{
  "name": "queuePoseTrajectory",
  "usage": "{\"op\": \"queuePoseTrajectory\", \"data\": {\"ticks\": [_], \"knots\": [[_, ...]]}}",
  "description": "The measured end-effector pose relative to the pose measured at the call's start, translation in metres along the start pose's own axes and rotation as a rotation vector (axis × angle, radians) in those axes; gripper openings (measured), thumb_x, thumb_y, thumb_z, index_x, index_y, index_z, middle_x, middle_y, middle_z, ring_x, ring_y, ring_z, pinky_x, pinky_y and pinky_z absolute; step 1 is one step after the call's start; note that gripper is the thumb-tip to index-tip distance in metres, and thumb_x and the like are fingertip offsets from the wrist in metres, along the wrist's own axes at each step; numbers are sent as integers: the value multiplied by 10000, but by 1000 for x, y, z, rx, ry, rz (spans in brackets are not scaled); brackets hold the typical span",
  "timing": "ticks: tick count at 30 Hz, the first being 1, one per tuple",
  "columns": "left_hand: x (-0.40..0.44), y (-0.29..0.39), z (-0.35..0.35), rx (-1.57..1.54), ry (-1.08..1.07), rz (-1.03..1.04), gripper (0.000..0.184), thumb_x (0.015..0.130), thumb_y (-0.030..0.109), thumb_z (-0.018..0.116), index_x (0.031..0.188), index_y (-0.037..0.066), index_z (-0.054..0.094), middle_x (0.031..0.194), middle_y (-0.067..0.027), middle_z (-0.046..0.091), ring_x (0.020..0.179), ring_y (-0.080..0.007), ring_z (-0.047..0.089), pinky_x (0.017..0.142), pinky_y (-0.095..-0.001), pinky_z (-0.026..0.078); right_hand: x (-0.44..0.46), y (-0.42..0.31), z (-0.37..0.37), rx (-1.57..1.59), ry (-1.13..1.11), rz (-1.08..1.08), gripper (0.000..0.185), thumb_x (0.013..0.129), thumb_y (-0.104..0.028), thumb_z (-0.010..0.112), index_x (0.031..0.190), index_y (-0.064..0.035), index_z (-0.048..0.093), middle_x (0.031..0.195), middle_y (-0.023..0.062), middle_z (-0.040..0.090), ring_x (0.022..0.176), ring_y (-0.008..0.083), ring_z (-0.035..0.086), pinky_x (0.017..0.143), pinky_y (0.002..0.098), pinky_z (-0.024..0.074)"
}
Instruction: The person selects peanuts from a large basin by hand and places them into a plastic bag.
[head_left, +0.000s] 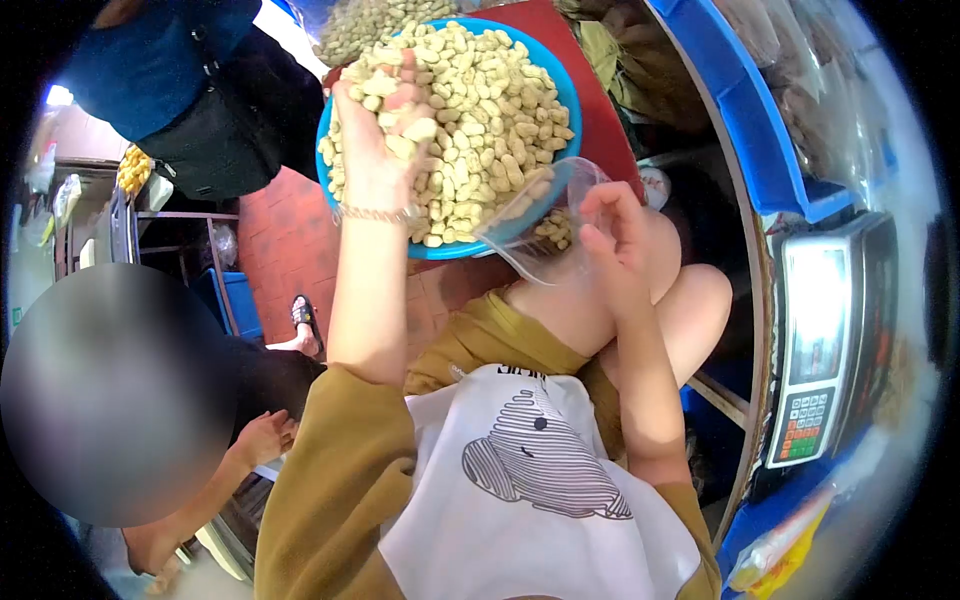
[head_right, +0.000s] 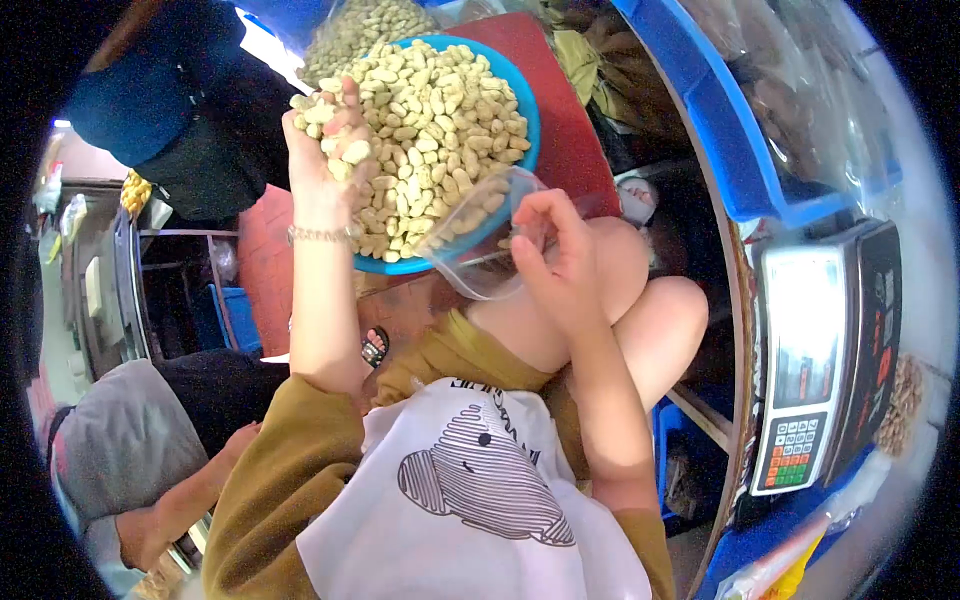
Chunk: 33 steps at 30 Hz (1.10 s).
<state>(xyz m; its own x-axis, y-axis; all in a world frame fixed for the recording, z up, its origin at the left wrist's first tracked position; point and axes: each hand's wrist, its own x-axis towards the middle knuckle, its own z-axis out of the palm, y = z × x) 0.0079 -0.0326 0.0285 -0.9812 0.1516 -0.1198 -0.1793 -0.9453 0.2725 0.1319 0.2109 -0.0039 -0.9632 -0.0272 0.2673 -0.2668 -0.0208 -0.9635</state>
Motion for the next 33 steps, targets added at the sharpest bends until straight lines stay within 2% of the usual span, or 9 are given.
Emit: {"op": "queuePoseTrajectory", "data": {"ticks": [2,3,5,9,12,16,24,30,33], "knots": [[-21,-35,17,17,36,-5,268,913,283,434,903,40,548,1025,-143,619,563,-75,461,365,-191,337,-2,1,4,60,-18,1,104,920,-123,558,968,-39,521,822,-20,485,737,68,450,664,209,364],[-33,-51,26,6,66,-76,343,953,380,388,946,69,534,1004,-92,610,533,-61,421,353,-191,303,-3,2,5,91,-28,1,104,929,-126,547,974,-36,521,824,-16,488,739,73,455,668,214,369],[-53,-79,31,199,2,-101,337,967,360,385,981,69,555,872,-68,631,526,-65,430,397,-181,341,-6,-2,8,113,-35,28,91,949,-118,513,965,-29,521,823,-2,499,724,80,462,652,226,381],[-70,-124,43,604,134,275,227,973,240,490,970,35,587,879,-90,688,626,-67,554,507,-179,449,-9,5,3,-2,18,-38,102,975,-97,464,928,-22,516,792,21,516,678,89,465,603,242,389],[-70,-134,30,833,61,372,106,944,115,566,956,15,601,995,-120,697,740,-71,608,566,-189,490,-11,4,1,2,127,-45,115,976,-84,449,902,-25,513,751,28,514,651,91,464,575,249,388],[-65,-145,18,1075,-13,527,61,911,53,599,948,4,597,936,-90,682,757,-88,613,650,-217,515,-9,0,-3,-36,183,-61,112,973,-68,442,899,-28,515,738,29,522,652,93,471,581,248,390],[-73,-163,12,1155,-23,396,106,859,57,663,900,16,574,788,-27,602,692,-75,569,599,-242,470,-5,6,-7,11,300,-74,121,966,-75,445,880,-29,517,757,31,523,685,87,478,610,235,391],[-77,-154,7,1498,-334,374,52,894,54,618,904,22,578,794,2,600,677,-53,522,594,-208,431,-2,0,-16,10,375,-103,135,960,-78,439,857,-34,514,753,-2,501,669,64,435,602,213,367],[-74,-154,2,1620,-412,378,68,860,38,615,908,-4,592,771,-52,606,669,-102,555,606,-250,456,-1,-1,-20,38,366,-63,145,956,-74,438,836,-43,514,752,-12,495,662,53,418,590,203,349]]}}
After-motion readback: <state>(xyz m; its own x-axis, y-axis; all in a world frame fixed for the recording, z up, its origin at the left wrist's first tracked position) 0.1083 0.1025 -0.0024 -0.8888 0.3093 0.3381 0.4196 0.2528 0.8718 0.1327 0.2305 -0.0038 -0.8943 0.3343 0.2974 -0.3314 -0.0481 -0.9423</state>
